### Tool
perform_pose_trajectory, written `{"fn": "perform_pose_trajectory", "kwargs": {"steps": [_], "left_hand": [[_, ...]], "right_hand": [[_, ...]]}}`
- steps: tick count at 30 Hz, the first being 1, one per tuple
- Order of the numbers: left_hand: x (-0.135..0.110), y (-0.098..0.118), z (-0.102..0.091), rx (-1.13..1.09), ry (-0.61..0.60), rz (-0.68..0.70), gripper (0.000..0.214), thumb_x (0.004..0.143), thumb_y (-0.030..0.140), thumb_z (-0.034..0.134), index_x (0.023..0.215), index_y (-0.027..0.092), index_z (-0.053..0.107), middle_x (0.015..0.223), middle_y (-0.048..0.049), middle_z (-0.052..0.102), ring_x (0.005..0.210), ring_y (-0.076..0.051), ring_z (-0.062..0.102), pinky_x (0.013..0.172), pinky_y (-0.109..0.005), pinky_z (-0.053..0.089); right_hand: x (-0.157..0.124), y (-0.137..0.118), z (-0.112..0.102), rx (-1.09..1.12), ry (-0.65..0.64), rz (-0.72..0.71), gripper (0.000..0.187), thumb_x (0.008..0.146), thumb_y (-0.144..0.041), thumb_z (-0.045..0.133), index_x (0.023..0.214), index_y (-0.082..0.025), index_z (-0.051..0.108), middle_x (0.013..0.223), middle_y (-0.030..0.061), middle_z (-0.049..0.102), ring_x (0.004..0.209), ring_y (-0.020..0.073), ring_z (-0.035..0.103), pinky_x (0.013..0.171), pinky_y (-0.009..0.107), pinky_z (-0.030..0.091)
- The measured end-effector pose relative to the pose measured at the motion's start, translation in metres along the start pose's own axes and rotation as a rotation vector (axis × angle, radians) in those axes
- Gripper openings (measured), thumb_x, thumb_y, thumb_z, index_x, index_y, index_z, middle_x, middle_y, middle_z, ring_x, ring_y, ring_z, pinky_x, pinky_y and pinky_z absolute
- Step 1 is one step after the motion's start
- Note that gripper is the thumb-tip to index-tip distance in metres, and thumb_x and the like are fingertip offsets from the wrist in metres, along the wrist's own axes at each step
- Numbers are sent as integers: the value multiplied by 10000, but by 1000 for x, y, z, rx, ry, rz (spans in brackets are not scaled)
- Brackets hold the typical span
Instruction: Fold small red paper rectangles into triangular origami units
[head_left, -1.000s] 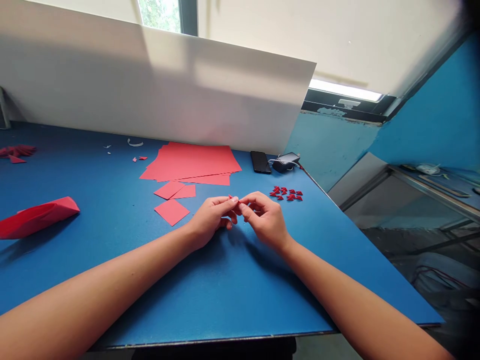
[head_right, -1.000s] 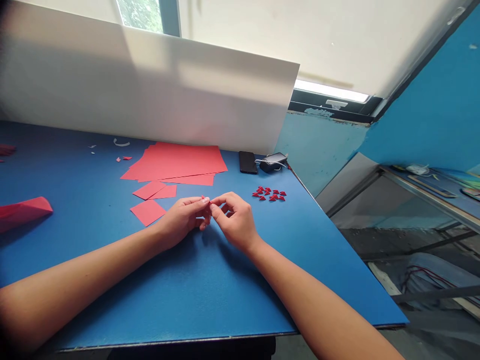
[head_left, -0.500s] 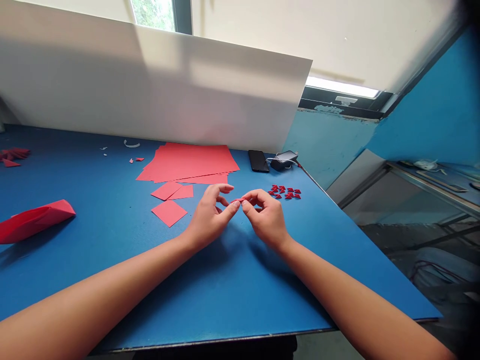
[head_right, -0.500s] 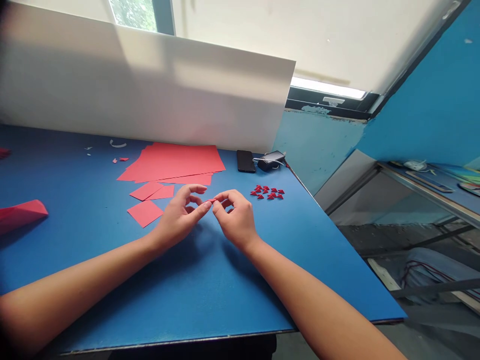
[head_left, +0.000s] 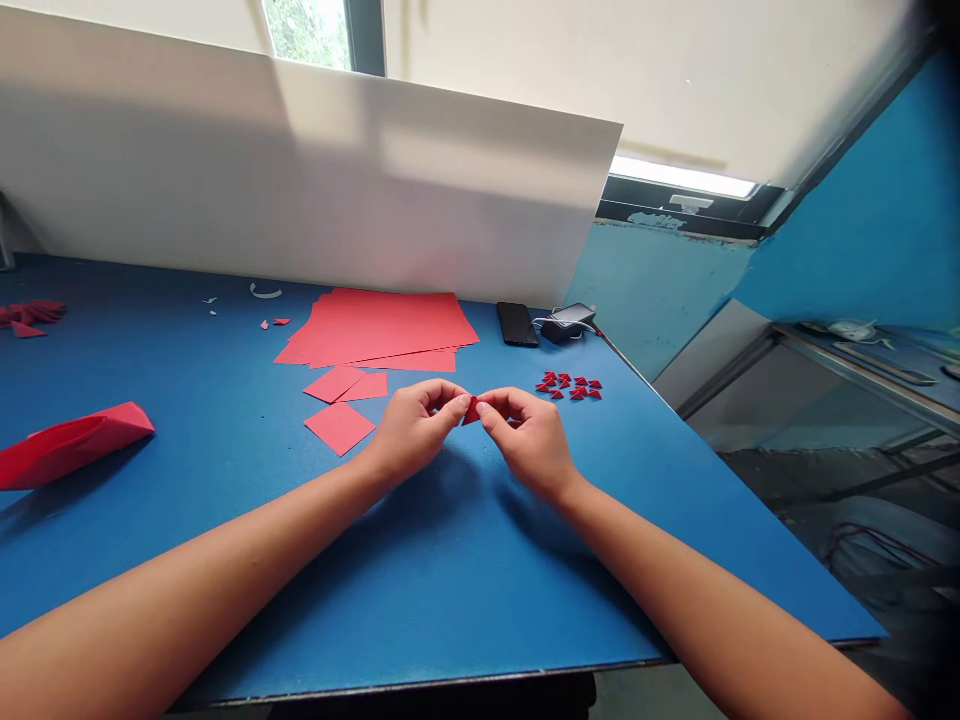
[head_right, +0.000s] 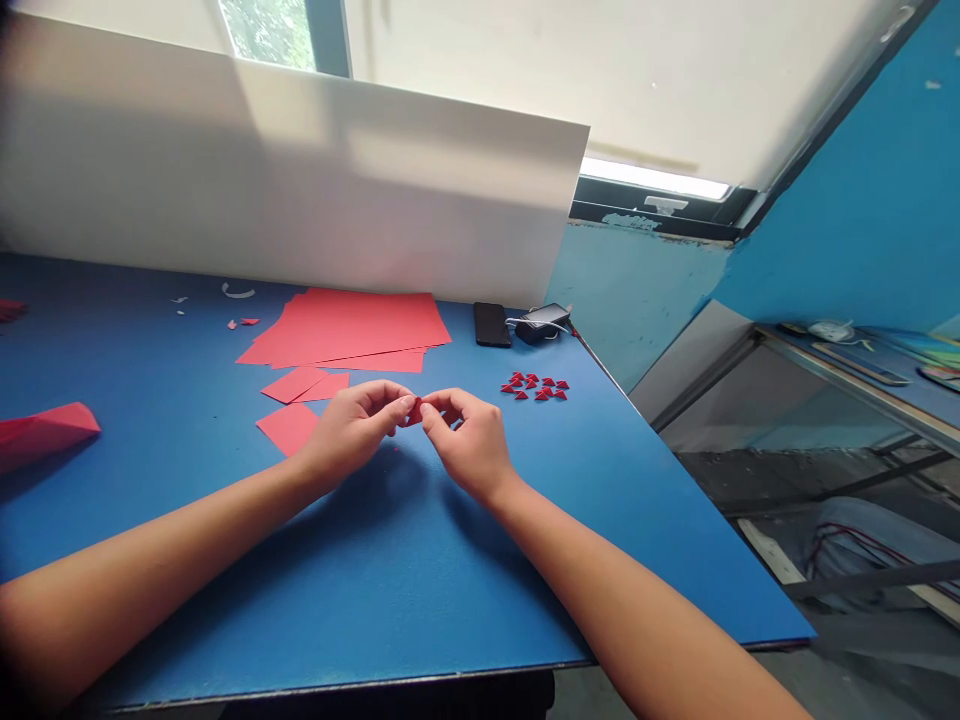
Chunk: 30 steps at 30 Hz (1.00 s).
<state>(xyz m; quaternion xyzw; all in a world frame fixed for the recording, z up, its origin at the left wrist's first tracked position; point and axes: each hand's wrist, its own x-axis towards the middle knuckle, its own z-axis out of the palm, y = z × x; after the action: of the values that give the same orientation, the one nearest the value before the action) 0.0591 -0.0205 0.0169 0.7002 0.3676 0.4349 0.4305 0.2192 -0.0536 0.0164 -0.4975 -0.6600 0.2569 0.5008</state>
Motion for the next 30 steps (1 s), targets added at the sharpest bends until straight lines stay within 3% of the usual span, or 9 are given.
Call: {"fn": "perform_pose_trajectory", "kwargs": {"steps": [6,15,20,26,30], "left_hand": [[1,1,-1,-47,-19,-38,199,820,322,595,882,153,679,797,-43,670,655,-141,572,550,-244,463],[2,-3,-4,260,36,225,136,824,227,580,802,184,707,776,-30,714,663,-143,610,563,-236,446],[1,-3,-4,336,50,278,131,823,249,598,801,201,718,763,-33,719,657,-150,606,592,-252,443],[1,-3,-4,278,1,241,147,826,275,596,785,189,708,761,-41,703,667,-149,601,566,-239,444],[2,0,-6,79,-80,90,177,824,282,580,753,162,689,773,-52,674,679,-153,591,534,-235,458]], "right_hand": [[3,4,0,115,-16,77,171,810,-308,610,773,-155,675,732,45,692,643,144,595,609,258,463],[5,6,1,216,-40,156,189,764,-331,636,729,-145,652,632,2,620,522,95,498,485,223,394],[4,7,3,185,-50,132,203,774,-346,634,785,-147,674,705,35,675,612,132,580,567,251,462],[4,8,3,131,-64,105,183,788,-322,623,789,-150,683,747,50,701,677,156,618,639,278,490],[2,6,1,36,-64,69,173,812,-305,604,743,-160,668,719,37,692,650,148,607,619,264,469]]}}
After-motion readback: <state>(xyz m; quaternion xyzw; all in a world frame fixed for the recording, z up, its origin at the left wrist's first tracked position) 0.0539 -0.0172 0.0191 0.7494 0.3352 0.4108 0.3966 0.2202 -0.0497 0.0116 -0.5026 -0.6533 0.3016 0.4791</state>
